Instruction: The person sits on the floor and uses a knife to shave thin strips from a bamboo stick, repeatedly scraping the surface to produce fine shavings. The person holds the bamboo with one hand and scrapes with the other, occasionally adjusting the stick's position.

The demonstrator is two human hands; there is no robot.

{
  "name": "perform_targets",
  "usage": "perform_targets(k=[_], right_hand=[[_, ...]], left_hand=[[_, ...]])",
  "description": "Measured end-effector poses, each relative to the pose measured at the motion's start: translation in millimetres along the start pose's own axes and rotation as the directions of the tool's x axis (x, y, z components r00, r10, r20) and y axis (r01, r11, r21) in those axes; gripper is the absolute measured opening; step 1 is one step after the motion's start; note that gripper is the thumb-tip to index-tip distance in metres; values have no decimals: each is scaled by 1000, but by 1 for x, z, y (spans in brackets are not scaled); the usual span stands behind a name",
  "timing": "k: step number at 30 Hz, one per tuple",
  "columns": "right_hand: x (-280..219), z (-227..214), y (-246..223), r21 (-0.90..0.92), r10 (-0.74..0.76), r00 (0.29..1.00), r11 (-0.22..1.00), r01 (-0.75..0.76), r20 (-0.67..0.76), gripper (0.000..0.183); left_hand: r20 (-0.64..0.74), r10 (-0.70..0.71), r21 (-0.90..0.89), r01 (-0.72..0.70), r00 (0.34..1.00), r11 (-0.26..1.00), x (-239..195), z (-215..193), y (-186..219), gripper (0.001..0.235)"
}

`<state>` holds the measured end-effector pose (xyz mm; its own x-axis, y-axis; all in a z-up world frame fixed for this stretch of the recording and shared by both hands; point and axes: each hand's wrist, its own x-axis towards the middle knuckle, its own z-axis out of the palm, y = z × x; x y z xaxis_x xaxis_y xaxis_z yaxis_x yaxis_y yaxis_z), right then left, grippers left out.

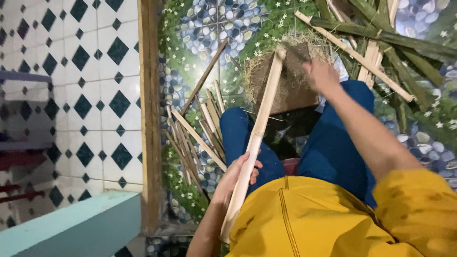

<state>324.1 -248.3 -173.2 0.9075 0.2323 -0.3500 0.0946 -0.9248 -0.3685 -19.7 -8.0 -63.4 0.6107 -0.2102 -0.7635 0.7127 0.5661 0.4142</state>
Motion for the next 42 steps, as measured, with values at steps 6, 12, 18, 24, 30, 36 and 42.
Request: perform_targets(k=[6, 12, 18, 24, 30, 36, 42], right_hand=[[-157, 5, -25, 20, -351, 913, 935, 355, 209, 37], [-151, 40, -8, -148, -491, 871, 860, 489, 22, 37], [-17, 45, 32, -124, -58, 998, 991, 57, -6, 57], [-167, -17, -52, 126, -267, 929, 962, 241, 255, 41], [-167, 35, -24, -19, -537, 843, 843, 538, 36, 42], [-77, -6, -23, -32, -256, 963, 965, 259, 88, 52], [-150, 43, -42, -158, -621, 782, 777, 609, -42, 38]], left_hand=[[68, 71, 122, -79, 995, 989, 13, -25, -4, 62], [25, 68, 127, -71, 997, 989, 19, -29, -12, 51], [-19, 88, 122, -85, 996, 989, 14, -22, -10, 49], [-14, 70, 70, -69, 997, 995, 29, -58, -25, 51], [65, 96, -41, -94, 993, 995, 29, -47, -32, 38], [97, 119, -130, -106, 988, 986, 26, -50, -46, 35], [114, 99, -127, -84, 989, 988, 26, -51, -47, 33]])
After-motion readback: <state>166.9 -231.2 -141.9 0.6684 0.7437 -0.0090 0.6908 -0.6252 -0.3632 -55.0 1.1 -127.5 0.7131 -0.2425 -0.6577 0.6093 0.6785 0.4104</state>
